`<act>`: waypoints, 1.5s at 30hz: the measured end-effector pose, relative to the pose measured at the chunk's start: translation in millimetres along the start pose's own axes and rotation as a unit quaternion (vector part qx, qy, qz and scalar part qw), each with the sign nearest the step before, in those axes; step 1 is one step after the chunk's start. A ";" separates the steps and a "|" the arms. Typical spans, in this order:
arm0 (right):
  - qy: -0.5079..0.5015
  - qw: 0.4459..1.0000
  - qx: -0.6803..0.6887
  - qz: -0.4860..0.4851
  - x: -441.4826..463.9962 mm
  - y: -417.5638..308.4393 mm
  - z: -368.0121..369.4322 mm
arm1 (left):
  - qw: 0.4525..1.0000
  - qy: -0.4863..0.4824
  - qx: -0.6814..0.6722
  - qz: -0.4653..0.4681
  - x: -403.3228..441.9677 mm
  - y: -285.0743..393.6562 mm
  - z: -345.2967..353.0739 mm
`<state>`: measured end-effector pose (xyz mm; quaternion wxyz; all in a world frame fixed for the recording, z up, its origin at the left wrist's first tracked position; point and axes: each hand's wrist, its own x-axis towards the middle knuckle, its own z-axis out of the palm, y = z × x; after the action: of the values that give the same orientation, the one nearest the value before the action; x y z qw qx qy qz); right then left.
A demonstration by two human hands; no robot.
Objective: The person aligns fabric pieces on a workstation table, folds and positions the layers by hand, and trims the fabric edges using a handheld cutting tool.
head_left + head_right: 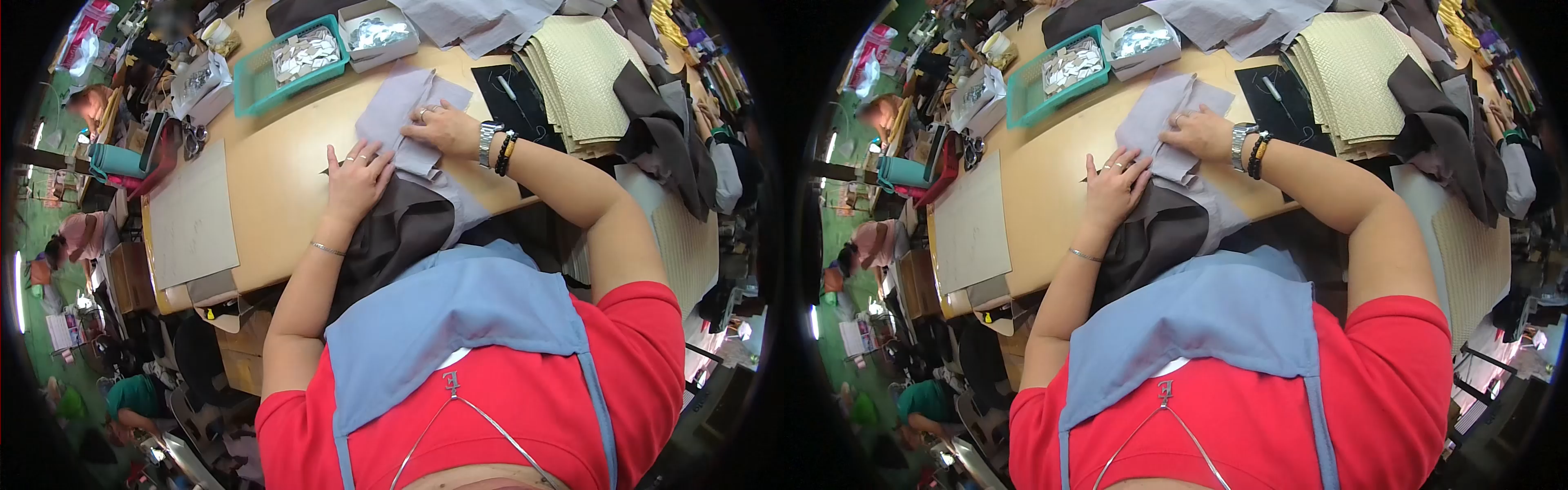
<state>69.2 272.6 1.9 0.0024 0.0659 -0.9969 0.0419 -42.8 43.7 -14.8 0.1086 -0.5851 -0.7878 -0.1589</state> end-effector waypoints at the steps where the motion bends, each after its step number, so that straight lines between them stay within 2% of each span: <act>1: 0.007 1.000 0.007 -0.010 -0.1 -1.2 -0.2 | 1.000 0.003 0.000 -0.004 -0.3 1.1 -0.4; 6: -0.001 0.999 0.035 -0.022 -1.5 -11.2 -10.2 | 1.000 0.015 -0.013 -0.016 -0.9 3.1 -0.6; 12: 0.092 0.994 0.006 -0.059 1.8 -15.5 16.4 | 0.999 0.041 -0.019 -0.021 -1.7 3.7 -2.4; 15: 0.033 0.999 0.007 -0.030 -0.7 -22.1 10.0 | 0.998 0.051 -0.028 -0.023 -1.7 4.8 -5.1; 18: 0.123 0.990 0.006 -0.070 -1.7 -23.8 13.6 | 0.998 0.055 -0.031 -0.025 -1.0 5.4 -5.8; 24: 0.066 0.996 0.045 -0.042 -6.5 -34.7 4.5 | 0.998 0.055 -0.022 -0.019 -1.9 5.1 -4.7; 27: 0.114 0.991 0.027 -0.062 -7.2 -35.2 13.5 | 0.998 0.064 -0.020 -0.002 -2.6 3.8 -4.2; 33: 0.105 0.993 0.015 -0.055 -11.7 -37.0 14.5 | 0.998 0.057 0.001 0.013 -3.7 3.5 -1.4; 36: 0.133 0.990 0.024 -0.037 -12.6 -33.0 17.4 | 0.998 0.061 0.002 0.027 -2.1 1.9 -0.7; 39: 0.156 0.984 0.069 0.050 -15.2 -25.1 19.6 | 0.998 0.054 -0.003 0.018 -2.7 2.4 -1.6; 45: 0.156 0.970 0.046 0.181 -13.4 -8.2 23.2 | 0.998 0.050 -0.023 0.002 -3.0 4.4 -1.9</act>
<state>83.6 264.4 -20.7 0.1469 -0.1225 -0.9767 0.0968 -37.7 41.4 -13.5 0.1344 -0.5802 -0.7765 -0.2058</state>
